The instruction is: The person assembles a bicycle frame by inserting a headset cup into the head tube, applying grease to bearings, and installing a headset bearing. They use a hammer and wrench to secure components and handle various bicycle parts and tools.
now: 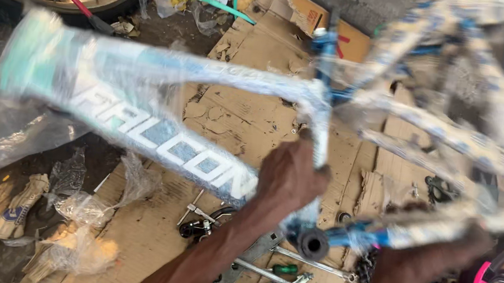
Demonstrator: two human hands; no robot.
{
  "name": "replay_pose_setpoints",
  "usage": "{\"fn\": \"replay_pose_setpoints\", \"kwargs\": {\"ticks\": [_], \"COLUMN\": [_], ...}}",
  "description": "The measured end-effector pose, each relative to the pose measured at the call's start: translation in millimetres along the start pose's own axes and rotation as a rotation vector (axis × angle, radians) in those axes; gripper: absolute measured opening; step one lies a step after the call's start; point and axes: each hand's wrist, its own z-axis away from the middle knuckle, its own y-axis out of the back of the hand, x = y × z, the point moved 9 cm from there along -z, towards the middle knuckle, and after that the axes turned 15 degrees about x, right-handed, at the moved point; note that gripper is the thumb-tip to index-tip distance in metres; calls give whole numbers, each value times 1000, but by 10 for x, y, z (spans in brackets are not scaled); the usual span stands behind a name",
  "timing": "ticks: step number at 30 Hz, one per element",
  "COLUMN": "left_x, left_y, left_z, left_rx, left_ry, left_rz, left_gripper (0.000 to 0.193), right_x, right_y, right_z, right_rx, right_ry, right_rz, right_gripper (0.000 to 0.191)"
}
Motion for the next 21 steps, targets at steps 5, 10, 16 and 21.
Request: {"fn": "replay_pose_setpoints", "kwargs": {"ticks": [5,10,16,21], "left_x": [768,1534,2209,2521], "left_y": [-7,-324,-1105,-1051], "left_z": [173,220,62,-350], "left_rx": [82,-32,-12,278], "left_ry": [-340,-418,-636,-714], "left_rz": [141,381,529,612], "left_gripper": [29,35,49,49], "right_x": [-738,-933,170,829], "right_y": [645,1001,1130,1057], "right_z": [-198,147,1203,2693], "right_rx": [118,191,-97,-963], "right_ry": [281,352,296,429], "right_rz": [12,184,788,1110], "right_gripper": [63,55,45,38]}}
